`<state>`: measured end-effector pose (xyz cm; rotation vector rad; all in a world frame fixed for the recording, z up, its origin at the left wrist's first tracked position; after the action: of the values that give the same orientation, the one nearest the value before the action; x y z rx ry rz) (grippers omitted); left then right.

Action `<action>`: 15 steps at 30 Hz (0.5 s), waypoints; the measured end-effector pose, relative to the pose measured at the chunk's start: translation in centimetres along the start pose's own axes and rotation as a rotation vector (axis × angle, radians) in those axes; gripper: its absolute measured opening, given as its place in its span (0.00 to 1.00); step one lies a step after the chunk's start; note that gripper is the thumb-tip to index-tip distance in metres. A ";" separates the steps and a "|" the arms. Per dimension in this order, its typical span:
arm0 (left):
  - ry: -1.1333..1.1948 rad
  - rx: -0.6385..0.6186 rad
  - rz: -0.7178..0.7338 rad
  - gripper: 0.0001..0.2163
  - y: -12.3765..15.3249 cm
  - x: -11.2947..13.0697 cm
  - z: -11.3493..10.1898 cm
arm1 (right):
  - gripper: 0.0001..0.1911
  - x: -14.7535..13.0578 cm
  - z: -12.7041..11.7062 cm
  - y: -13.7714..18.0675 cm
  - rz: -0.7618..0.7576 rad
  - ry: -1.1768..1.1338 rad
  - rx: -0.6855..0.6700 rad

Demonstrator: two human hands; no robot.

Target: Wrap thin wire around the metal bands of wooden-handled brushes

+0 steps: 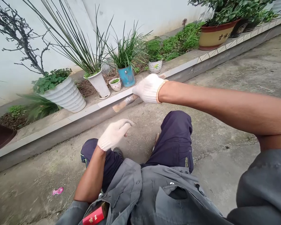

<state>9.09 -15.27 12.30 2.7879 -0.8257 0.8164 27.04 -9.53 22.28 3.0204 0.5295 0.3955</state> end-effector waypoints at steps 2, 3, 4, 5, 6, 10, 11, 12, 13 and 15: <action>-0.028 0.072 -0.024 0.17 -0.2 -0.8 -1.2 | 0.13 -0.3 1.6 0.3 -0.027 0.041 -0.145; -0.035 0.102 -0.032 0.17 -0.3 -1.2 -1.8 | 0.12 -0.6 2.3 0.7 -0.073 0.046 -0.209; -0.034 0.122 -0.035 0.16 -0.5 -1.6 -2.1 | 0.11 -1.0 3.0 1.3 -0.143 0.037 -0.269; -0.021 0.130 -0.037 0.16 -0.8 -1.9 -2.3 | 0.09 -1.5 3.5 1.9 -0.233 0.007 -0.331; 0.003 0.128 -0.036 0.16 -1.0 -2.1 -2.3 | 0.07 -2.1 3.9 2.6 -0.334 -0.044 -0.382; 0.101 0.060 -0.018 0.18 -1.6 -1.8 -0.6 | 0.08 -3.2 2.6 3.7 -0.516 -0.320 -0.350; 0.110 0.028 -0.013 0.19 -1.6 -1.4 0.0 | 0.09 -2.9 1.9 3.4 -0.479 -0.352 -0.275; 0.116 -0.006 -0.005 0.19 -1.6 -1.0 0.7 | 0.11 -2.5 1.1 2.9 -0.421 -0.356 -0.184; 0.125 -0.041 0.004 0.19 -1.4 -0.6 1.3 | 0.13 -1.9 0.4 2.3 -0.356 -0.336 -0.091; 0.147 -0.100 0.032 0.18 -0.9 0.2 2.2 | 0.15 -0.7 -0.7 1.2 -0.215 -0.249 0.068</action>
<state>10.75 -15.13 10.59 2.5982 -0.8624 0.9449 26.65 -10.89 22.94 2.9700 0.8480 -0.0109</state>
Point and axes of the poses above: each hand's wrist, its own y-axis away from the middle knuckle, its own z-axis out of the palm, x = y × z, the point moved 5 cm from there along -y, towards the middle knuckle, and after that the axes turned 8 degrees about -y, right-handed, at the moved point
